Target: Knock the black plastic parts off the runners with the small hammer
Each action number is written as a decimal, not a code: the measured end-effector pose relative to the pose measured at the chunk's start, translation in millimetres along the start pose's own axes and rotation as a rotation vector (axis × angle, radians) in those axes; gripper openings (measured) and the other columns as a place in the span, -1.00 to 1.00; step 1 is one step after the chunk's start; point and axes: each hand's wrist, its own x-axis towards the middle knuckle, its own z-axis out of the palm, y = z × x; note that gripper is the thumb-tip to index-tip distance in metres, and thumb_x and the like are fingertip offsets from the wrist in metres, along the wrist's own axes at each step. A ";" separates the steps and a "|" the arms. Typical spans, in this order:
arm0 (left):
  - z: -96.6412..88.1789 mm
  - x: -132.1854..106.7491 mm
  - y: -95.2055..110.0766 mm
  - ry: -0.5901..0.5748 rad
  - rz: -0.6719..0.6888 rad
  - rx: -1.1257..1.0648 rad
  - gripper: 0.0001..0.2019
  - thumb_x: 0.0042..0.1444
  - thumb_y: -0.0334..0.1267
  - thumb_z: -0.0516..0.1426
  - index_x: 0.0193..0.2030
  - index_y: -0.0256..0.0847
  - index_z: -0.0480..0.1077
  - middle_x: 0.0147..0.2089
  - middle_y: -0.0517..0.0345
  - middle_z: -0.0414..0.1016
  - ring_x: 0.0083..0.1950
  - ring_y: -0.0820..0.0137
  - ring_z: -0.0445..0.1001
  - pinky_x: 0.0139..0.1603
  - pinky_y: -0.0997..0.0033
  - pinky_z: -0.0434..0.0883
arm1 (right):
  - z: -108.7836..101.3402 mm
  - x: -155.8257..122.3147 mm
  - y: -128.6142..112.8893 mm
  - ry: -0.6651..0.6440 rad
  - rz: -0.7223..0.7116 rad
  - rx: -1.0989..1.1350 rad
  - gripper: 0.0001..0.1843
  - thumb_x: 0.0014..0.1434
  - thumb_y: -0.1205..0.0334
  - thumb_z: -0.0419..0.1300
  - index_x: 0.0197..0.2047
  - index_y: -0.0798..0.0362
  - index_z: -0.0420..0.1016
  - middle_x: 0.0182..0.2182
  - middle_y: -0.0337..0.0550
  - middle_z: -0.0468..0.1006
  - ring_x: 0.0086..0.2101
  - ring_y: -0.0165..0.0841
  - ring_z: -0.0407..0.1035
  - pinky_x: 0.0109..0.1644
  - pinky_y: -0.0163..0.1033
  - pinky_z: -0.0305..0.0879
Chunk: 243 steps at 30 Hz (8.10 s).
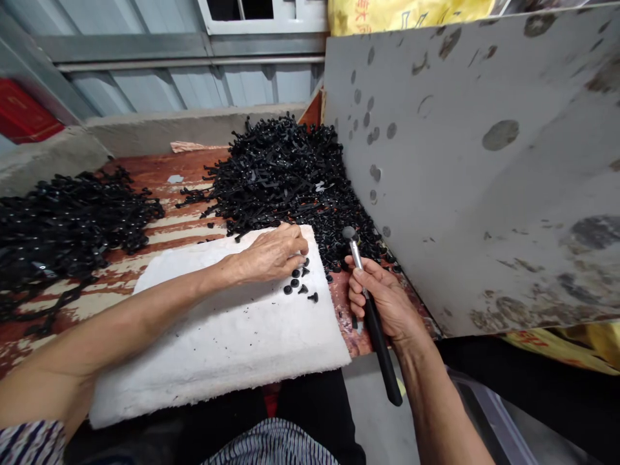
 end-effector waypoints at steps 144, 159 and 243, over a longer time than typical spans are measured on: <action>-15.1 -84.4 -33.3 0.056 -0.769 -1.366 -0.75 0.22 -0.43 0.07 -0.51 -0.30 0.31 -0.52 0.11 0.53 -0.76 0.66 0.24 -0.80 0.66 0.08 | 4.0 -8.9 -4.5 0.079 0.047 -0.139 -0.68 -0.01 0.09 0.34 -0.21 0.09 0.54 -0.67 -0.31 0.31 -0.74 -0.60 0.00 -0.75 -0.49 0.01; 3.3 -65.2 -53.9 0.001 -0.684 -1.510 -0.70 0.21 -0.37 0.14 -0.57 -0.29 0.32 -0.59 0.09 0.47 -0.76 0.64 0.21 -0.80 0.63 -0.01 | 5.6 -9.7 -0.2 0.119 0.020 -0.330 -0.57 -0.06 0.00 0.43 -0.13 -0.06 0.50 -0.60 -0.35 0.33 -0.73 -0.59 0.05 -0.78 -0.50 0.07; -5.6 -62.6 -41.7 -0.030 -0.769 -1.303 -0.66 0.27 -0.40 0.05 -0.57 -0.27 0.27 -0.63 0.20 0.43 -0.78 0.69 0.16 -0.79 0.62 -0.01 | 7.1 -3.9 -1.3 0.138 0.052 -0.328 -0.47 -0.16 -0.06 0.47 -0.16 -0.01 0.48 -0.61 -0.38 0.35 -0.74 -0.61 0.02 -0.80 -0.52 0.02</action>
